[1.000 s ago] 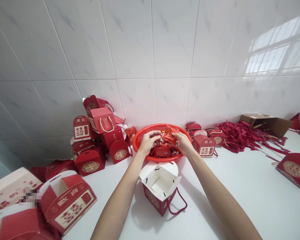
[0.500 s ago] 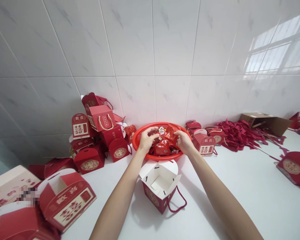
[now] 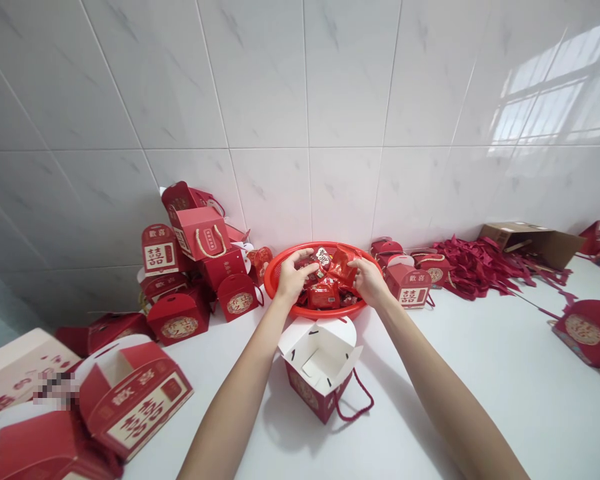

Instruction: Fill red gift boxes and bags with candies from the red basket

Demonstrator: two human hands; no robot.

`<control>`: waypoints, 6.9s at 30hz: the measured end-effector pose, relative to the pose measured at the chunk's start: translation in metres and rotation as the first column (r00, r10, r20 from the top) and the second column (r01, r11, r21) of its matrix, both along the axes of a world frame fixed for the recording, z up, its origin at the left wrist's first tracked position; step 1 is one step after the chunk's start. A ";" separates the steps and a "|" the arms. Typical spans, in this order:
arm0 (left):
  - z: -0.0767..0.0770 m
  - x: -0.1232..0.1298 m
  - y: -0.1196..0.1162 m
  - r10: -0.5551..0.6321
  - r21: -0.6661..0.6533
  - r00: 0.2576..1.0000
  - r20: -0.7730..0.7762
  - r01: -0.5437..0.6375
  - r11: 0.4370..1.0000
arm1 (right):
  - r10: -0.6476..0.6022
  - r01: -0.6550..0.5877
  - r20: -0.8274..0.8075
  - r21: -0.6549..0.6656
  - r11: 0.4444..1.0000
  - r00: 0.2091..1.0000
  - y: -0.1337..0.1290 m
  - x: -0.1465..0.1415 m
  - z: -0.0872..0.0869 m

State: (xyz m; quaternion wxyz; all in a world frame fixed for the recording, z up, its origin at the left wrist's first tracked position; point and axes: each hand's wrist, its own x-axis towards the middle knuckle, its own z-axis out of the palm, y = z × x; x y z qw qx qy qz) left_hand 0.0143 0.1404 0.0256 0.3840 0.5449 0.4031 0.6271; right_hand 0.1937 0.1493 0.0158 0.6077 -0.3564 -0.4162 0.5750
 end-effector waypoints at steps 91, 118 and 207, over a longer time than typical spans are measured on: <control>0.000 0.002 0.005 -0.109 0.069 0.994 -0.018 0.110 0.992 | 0.125 -0.133 0.058 0.151 0.980 0.990 -0.015 -0.003 0.003; 0.056 -0.033 -0.044 -0.291 -0.027 0.906 -0.306 0.297 0.954 | 0.270 -0.274 0.047 0.187 0.943 0.962 -0.045 -0.002 0.041; 0.072 -0.007 -0.105 -0.567 -0.566 -0.044 -0.823 0.163 0.808 | -0.152 -0.327 0.645 0.560 0.761 0.749 -0.159 0.017 -0.046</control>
